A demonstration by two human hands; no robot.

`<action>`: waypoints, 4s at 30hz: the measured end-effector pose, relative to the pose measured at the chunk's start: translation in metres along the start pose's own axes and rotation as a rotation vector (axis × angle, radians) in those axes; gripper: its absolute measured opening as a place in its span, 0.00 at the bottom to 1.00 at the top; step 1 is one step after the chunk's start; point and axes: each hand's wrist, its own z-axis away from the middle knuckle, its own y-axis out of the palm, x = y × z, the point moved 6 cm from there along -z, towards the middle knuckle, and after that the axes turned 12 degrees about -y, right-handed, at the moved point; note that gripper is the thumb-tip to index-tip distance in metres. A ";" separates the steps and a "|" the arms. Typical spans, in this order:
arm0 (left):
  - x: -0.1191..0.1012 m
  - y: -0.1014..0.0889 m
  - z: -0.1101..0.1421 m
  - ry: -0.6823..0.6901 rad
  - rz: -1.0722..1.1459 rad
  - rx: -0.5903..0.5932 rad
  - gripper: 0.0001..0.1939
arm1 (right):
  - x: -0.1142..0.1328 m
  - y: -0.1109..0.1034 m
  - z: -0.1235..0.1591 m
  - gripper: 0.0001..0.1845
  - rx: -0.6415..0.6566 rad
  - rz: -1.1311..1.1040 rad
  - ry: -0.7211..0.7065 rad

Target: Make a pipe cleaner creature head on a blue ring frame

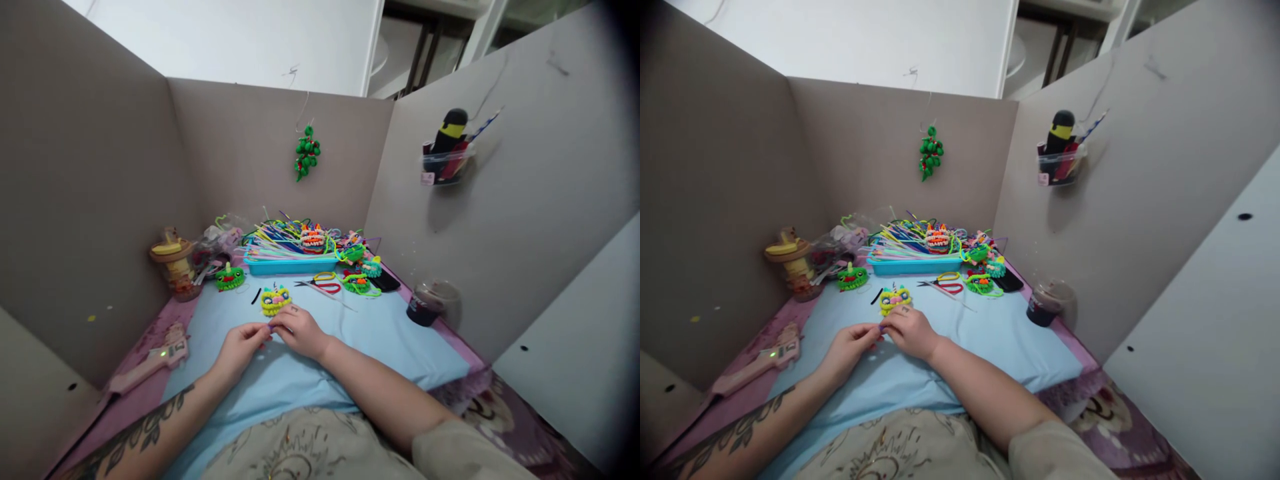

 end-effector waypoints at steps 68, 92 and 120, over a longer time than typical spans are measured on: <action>-0.016 -0.008 0.004 0.378 -0.420 -0.178 0.12 | -0.016 -0.001 0.008 0.06 -0.056 0.016 0.119; -0.013 -0.005 -0.001 0.272 -0.281 -0.089 0.14 | -0.016 -0.002 0.008 0.06 -0.023 0.049 0.094; -0.017 -0.005 0.004 0.323 -0.284 -0.144 0.11 | -0.013 0.001 0.007 0.05 -0.008 -0.056 0.146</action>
